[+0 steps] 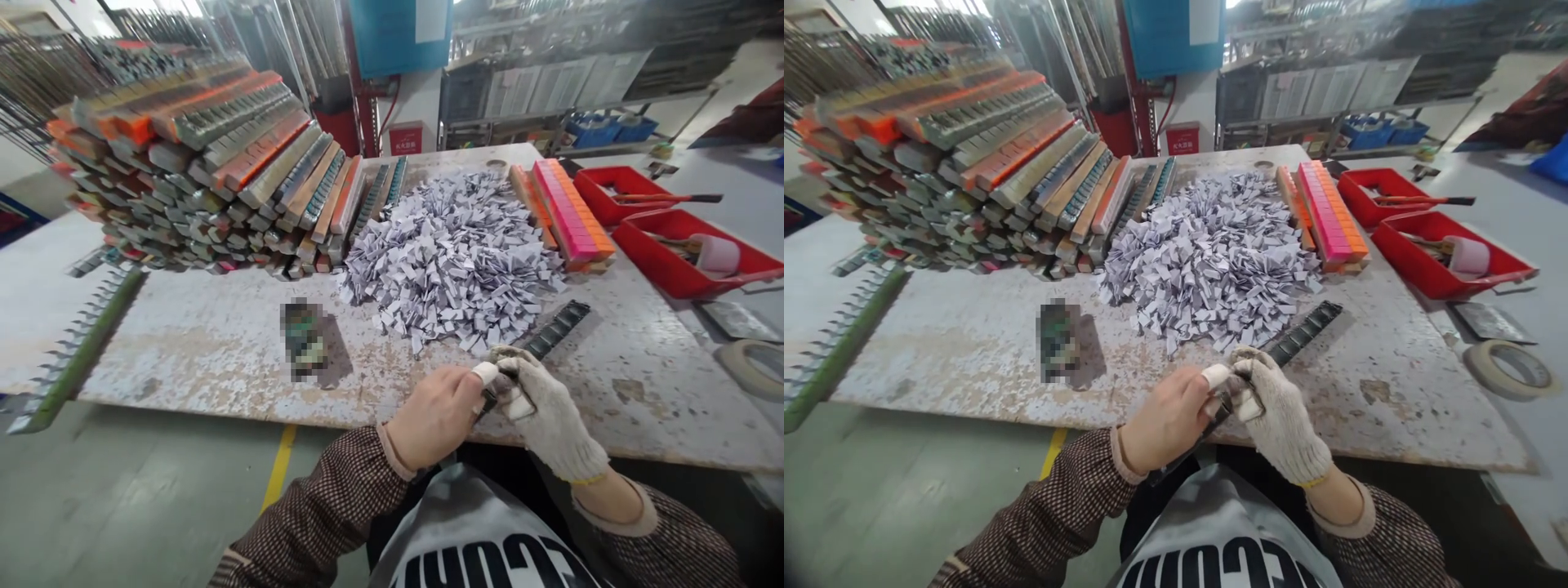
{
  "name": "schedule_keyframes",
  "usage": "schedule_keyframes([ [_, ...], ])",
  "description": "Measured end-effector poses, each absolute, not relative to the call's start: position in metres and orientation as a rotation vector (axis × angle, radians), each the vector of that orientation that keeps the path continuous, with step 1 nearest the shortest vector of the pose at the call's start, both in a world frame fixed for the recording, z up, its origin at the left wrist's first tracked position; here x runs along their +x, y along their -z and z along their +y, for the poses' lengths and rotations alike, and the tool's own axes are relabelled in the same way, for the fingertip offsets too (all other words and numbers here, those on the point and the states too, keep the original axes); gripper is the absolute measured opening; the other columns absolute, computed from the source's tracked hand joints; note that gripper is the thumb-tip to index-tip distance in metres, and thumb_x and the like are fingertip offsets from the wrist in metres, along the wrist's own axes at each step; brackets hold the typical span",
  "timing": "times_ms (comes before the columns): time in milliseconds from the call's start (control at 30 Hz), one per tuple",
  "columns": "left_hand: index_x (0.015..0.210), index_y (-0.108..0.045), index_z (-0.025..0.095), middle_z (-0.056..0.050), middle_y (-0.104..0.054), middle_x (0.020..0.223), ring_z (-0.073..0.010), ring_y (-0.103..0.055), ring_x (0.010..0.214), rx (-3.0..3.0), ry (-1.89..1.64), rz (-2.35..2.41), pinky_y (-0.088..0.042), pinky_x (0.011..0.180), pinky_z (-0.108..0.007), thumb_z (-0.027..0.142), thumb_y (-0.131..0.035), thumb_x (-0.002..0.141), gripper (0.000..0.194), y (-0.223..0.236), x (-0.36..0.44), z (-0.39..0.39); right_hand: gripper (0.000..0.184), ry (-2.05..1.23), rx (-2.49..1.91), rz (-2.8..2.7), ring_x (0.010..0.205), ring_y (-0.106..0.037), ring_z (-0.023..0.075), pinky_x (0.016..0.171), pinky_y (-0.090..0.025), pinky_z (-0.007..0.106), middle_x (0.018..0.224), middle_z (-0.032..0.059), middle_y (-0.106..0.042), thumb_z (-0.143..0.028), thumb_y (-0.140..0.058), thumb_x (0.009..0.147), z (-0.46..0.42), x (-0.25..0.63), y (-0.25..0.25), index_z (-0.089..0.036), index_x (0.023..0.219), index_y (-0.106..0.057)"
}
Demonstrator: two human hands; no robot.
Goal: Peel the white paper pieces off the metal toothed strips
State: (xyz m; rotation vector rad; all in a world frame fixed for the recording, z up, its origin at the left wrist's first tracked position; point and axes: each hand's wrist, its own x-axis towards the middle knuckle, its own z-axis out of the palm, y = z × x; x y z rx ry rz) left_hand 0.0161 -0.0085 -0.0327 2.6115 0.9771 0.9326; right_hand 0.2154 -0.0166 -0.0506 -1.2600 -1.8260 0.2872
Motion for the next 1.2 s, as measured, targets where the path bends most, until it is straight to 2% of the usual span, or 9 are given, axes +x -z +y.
schedule_keyframes([
  [100,0.128,-0.050,0.016,-0.011,-0.066,0.108,-0.0257,-0.065,0.099,2.385,-0.911,1.024,-0.058,0.087,-0.040,0.030,-0.060,0.102,0.031,0.036,-0.002,-0.017,0.005,-0.142,-1.239,-1.940,0.125,-0.063,0.0260,0.104,-0.056,0.043,0.118,0.0095,-0.068,-0.026,-0.057,0.103,-0.018,0.226,0.052,-0.024,0.099,-0.060],
  [167,0.133,-0.050,0.017,-0.011,-0.067,0.110,-0.0256,-0.066,0.102,2.207,-0.872,1.064,-0.058,0.090,-0.040,0.032,-0.064,0.100,0.038,0.040,-0.015,-0.025,0.006,-0.051,-1.240,-2.011,0.126,-0.061,0.0287,0.106,-0.054,0.048,0.113,0.0090,-0.068,-0.022,-0.060,0.100,-0.022,0.231,0.055,-0.023,0.095,-0.059],
  [400,0.129,-0.060,0.019,-0.010,-0.068,0.115,-0.0266,-0.065,0.107,1.882,-0.778,1.097,-0.055,0.093,-0.040,0.036,-0.069,0.096,0.038,0.058,-0.031,-0.051,0.005,0.217,-1.268,-2.187,0.121,-0.062,0.0322,0.111,-0.048,0.054,0.108,0.0134,-0.068,-0.019,-0.062,0.098,-0.038,0.221,0.062,-0.016,0.093,-0.062],
  [500,0.128,-0.061,0.019,-0.010,-0.068,0.115,-0.0267,-0.065,0.109,1.817,-0.765,1.069,-0.054,0.094,-0.040,0.035,-0.069,0.095,0.038,0.063,-0.030,-0.055,0.012,0.283,-1.338,-2.260,0.119,-0.063,0.0319,0.115,-0.045,0.054,0.108,0.0152,-0.069,-0.018,-0.058,0.100,-0.038,0.214,0.052,-0.014,0.094,-0.067],
  [667,0.124,-0.063,0.018,-0.010,-0.068,0.117,-0.0259,-0.065,0.111,1.763,-0.775,1.016,-0.053,0.097,-0.039,0.031,-0.070,0.094,0.033,0.063,-0.029,-0.055,0.018,0.234,-1.458,-2.448,0.110,-0.064,0.0306,0.118,-0.040,0.054,0.094,0.0118,-0.069,-0.016,-0.060,0.093,-0.029,0.198,0.037,-0.019,0.076,-0.066],
  [800,0.123,-0.064,0.019,-0.010,-0.068,0.118,-0.0252,-0.066,0.110,1.717,-0.797,1.030,-0.053,0.099,-0.039,0.031,-0.071,0.094,0.032,0.067,-0.028,-0.058,0.009,0.238,-1.413,-2.517,0.107,-0.064,0.0316,0.117,-0.042,0.055,0.095,0.0119,-0.067,-0.013,-0.065,0.086,-0.024,0.195,0.049,-0.019,0.078,-0.066],
  [933,0.118,-0.066,0.020,-0.010,-0.069,0.116,-0.0253,-0.067,0.109,1.684,-0.841,1.026,-0.054,0.097,-0.038,0.034,-0.072,0.093,0.029,0.070,-0.028,-0.061,0.009,0.206,-1.271,-2.390,0.110,-0.064,0.0311,0.111,-0.049,0.055,0.105,0.0146,-0.067,-0.018,-0.056,0.095,-0.023,0.207,0.072,-0.018,0.089,-0.063],
  [1033,0.119,-0.066,0.020,-0.009,-0.071,0.113,-0.0245,-0.068,0.104,1.647,-0.811,0.984,-0.056,0.092,-0.036,0.039,-0.071,0.094,0.032,0.067,-0.032,-0.057,0.007,0.126,-1.199,-2.288,0.108,-0.064,0.0298,0.104,-0.055,0.052,0.108,0.0143,-0.065,-0.018,-0.054,0.095,-0.024,0.213,0.084,-0.020,0.090,-0.058],
  [1200,0.121,-0.067,0.020,-0.007,-0.074,0.108,-0.0224,-0.069,0.097,1.669,-0.748,1.102,-0.054,0.087,-0.034,0.040,-0.062,0.100,0.030,0.062,-0.044,-0.032,0.003,0.015,-1.220,-2.257,0.115,-0.060,0.0317,0.107,-0.052,0.056,0.113,0.0152,-0.062,-0.021,-0.057,0.097,-0.037,0.201,0.083,-0.019,0.095,-0.057],
])
